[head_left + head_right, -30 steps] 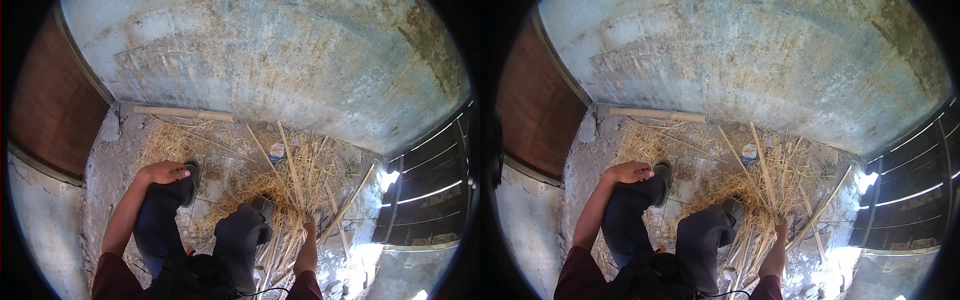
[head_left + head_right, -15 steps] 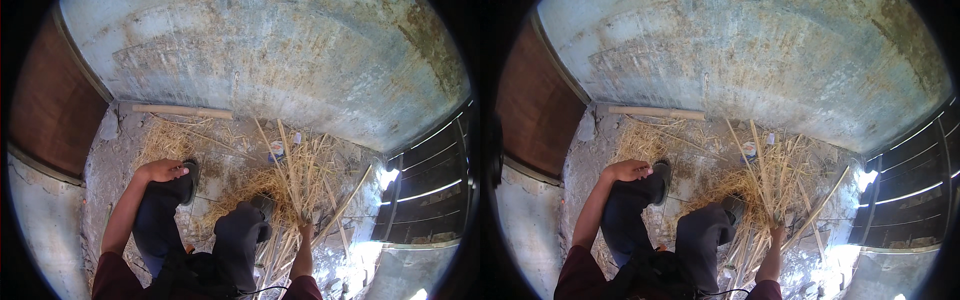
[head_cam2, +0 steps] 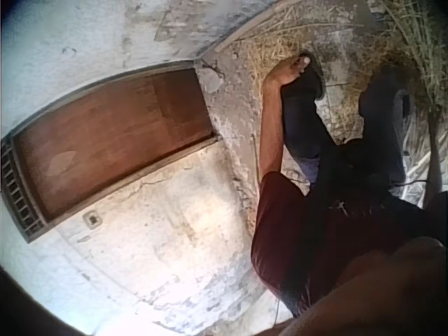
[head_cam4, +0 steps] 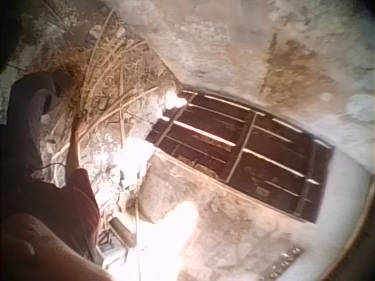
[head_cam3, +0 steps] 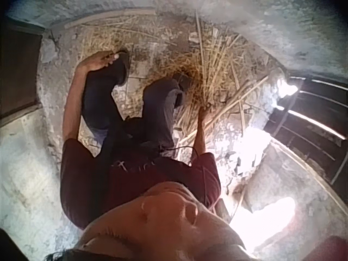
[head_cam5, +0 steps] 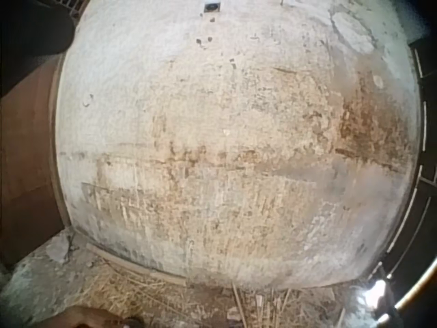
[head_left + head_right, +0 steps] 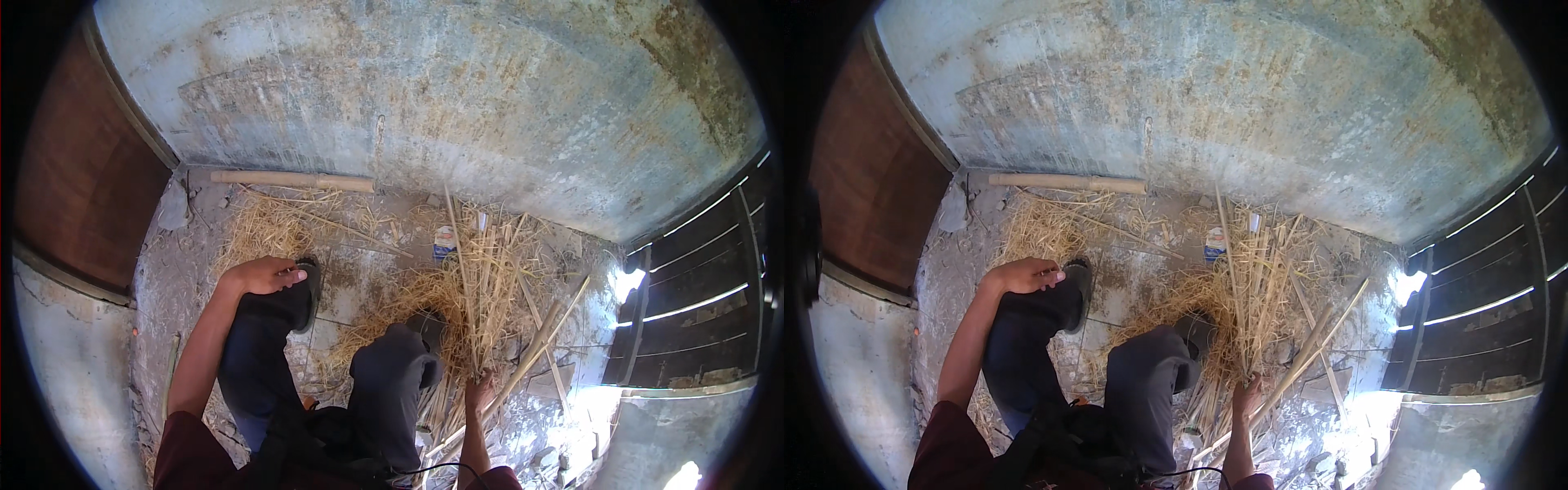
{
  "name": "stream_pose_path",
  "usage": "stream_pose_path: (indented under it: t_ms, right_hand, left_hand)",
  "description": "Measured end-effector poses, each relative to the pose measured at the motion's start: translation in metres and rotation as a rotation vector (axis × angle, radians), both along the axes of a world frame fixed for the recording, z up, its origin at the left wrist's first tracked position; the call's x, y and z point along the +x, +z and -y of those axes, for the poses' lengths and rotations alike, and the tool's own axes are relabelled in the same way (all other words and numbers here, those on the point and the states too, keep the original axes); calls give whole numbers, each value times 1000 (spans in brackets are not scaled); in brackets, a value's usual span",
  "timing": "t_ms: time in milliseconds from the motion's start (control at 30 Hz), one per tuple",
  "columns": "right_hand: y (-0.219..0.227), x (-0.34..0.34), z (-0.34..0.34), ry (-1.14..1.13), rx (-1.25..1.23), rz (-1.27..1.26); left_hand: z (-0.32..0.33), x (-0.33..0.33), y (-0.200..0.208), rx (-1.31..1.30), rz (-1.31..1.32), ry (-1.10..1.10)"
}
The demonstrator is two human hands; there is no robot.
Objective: The person uses a knife to shave thin strips from a length of bamboo while sitting on the floor.
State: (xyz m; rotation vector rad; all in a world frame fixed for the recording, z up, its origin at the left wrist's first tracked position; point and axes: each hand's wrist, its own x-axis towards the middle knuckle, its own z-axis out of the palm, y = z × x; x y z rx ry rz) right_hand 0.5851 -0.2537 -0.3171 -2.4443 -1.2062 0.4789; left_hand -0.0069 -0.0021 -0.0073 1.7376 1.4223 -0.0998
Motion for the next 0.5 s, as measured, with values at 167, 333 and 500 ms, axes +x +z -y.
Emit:
stream_pose_path:
  t_ms: [167,333,500]
  right_hand:
    - [-7,23,14,-137,-13,40]
    - [-12,51,4,-392,-86,153]
    - [-8,23,-35,-175,-43,41]
  left_hand:
    - [5,1,3,-11,-10,21]
    - [-1,2,3,-20,12,2]
    - [3,0,-3,26,-16,-5]
